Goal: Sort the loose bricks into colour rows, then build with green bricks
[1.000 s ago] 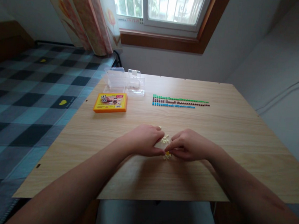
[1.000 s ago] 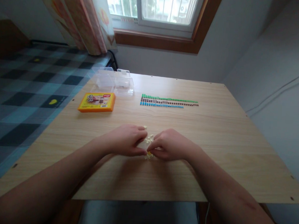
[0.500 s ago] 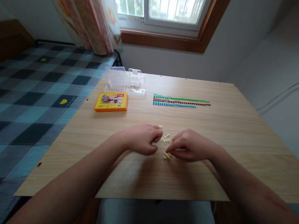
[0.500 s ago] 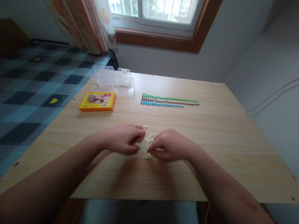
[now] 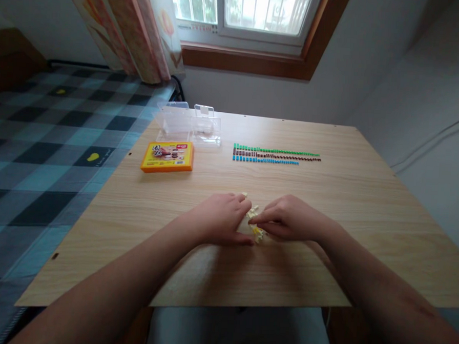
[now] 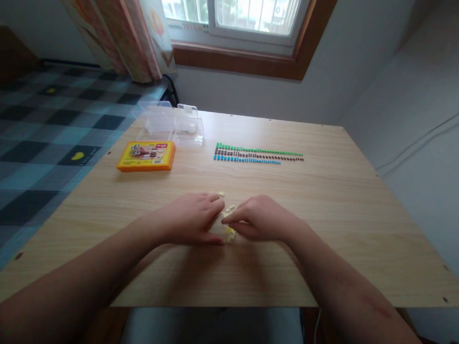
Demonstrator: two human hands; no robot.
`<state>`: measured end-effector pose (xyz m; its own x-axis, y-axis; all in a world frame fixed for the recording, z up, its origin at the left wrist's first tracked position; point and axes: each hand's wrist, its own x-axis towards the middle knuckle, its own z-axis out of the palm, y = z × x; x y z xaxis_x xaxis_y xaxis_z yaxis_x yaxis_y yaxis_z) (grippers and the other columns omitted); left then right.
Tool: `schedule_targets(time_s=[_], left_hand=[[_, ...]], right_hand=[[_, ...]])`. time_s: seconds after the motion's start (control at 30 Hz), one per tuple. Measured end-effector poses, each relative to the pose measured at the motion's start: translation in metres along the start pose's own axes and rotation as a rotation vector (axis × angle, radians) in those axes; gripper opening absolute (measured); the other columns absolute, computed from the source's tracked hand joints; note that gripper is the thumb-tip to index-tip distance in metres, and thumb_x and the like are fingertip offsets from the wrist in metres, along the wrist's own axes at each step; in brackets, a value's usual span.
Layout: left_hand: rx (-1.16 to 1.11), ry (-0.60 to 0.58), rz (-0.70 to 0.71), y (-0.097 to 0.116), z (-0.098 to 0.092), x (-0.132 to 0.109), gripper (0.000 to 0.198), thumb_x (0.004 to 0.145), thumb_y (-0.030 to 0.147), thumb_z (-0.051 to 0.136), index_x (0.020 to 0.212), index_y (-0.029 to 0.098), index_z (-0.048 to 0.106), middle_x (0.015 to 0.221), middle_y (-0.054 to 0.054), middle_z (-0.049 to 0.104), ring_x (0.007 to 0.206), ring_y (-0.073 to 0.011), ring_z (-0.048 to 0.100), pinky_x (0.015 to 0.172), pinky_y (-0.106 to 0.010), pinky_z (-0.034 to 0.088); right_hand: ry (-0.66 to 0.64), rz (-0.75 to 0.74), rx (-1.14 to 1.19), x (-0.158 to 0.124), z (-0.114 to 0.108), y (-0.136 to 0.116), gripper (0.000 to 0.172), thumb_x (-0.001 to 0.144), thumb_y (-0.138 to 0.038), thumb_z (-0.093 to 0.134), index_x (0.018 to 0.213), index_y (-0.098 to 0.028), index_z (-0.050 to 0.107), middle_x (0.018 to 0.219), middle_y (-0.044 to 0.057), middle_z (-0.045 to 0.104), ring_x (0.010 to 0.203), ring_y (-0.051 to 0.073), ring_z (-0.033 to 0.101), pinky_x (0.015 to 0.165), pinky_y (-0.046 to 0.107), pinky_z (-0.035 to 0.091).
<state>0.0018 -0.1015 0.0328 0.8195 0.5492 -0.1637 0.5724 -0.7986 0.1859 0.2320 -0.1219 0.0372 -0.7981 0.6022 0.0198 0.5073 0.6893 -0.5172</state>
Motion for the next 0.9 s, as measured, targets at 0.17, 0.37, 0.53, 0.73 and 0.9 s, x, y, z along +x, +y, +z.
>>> schedule_targets(time_s=[0.17, 0.37, 0.53, 0.73, 0.9], left_hand=[[0.009, -0.005, -0.029, 0.004, -0.002, 0.001, 0.050, 0.084, 0.064, 0.064, 0.102, 0.017, 0.061, 0.107, -0.013, 0.068, 0.099, -0.0309, 0.066, 0.081, -0.040, 0.050], [-0.015, 0.012, -0.078, 0.002, -0.004, 0.003, 0.028, 0.088, 0.046, 0.059, 0.097, 0.019, 0.061, 0.100, -0.010, 0.069, 0.090, -0.0271, 0.067, 0.074, -0.037, 0.049], [-0.030, 0.046, -0.138, 0.000, -0.001, 0.007, 0.027, 0.096, 0.043, 0.049, 0.091, 0.020, 0.062, 0.096, -0.008, 0.070, 0.085, -0.0240, 0.067, 0.071, -0.034, 0.047], [-0.044, 0.057, -0.128, 0.000, -0.004, 0.007, 0.029, 0.099, 0.042, 0.045, 0.088, 0.019, 0.061, 0.094, -0.007, 0.071, 0.082, -0.0222, 0.065, 0.066, -0.033, 0.043], [-0.052, 0.064, -0.104, -0.003, -0.003, 0.006, 0.029, 0.094, 0.046, 0.053, 0.087, 0.020, 0.060, 0.092, -0.006, 0.070, 0.079, -0.0217, 0.064, 0.065, -0.033, 0.042]], right_hand=[[0.080, -0.023, 0.042, -0.007, -0.007, 0.005, 0.026, 0.089, -0.015, 0.059, 0.102, -0.022, 0.081, 0.087, 0.003, 0.080, 0.070, 0.013, 0.070, 0.064, 0.023, 0.044], [-0.004, -0.011, 0.078, -0.006, -0.008, 0.000, 0.029, 0.084, -0.011, 0.060, 0.101, -0.022, 0.082, 0.086, 0.002, 0.080, 0.072, 0.013, 0.071, 0.067, 0.022, 0.046], [-0.047, 0.057, 0.038, -0.006, -0.009, 0.003, 0.031, 0.081, -0.011, 0.061, 0.100, -0.023, 0.083, 0.085, 0.003, 0.080, 0.070, 0.014, 0.070, 0.066, 0.023, 0.046], [-0.063, 0.044, 0.054, -0.004, -0.003, 0.003, 0.033, 0.080, -0.011, 0.061, 0.101, -0.024, 0.083, 0.088, 0.003, 0.081, 0.073, 0.015, 0.072, 0.069, 0.023, 0.048], [-0.051, 0.025, 0.031, 0.002, 0.005, -0.003, 0.030, 0.085, -0.013, 0.061, 0.101, -0.026, 0.083, 0.086, 0.002, 0.081, 0.071, 0.015, 0.071, 0.066, 0.023, 0.046]])
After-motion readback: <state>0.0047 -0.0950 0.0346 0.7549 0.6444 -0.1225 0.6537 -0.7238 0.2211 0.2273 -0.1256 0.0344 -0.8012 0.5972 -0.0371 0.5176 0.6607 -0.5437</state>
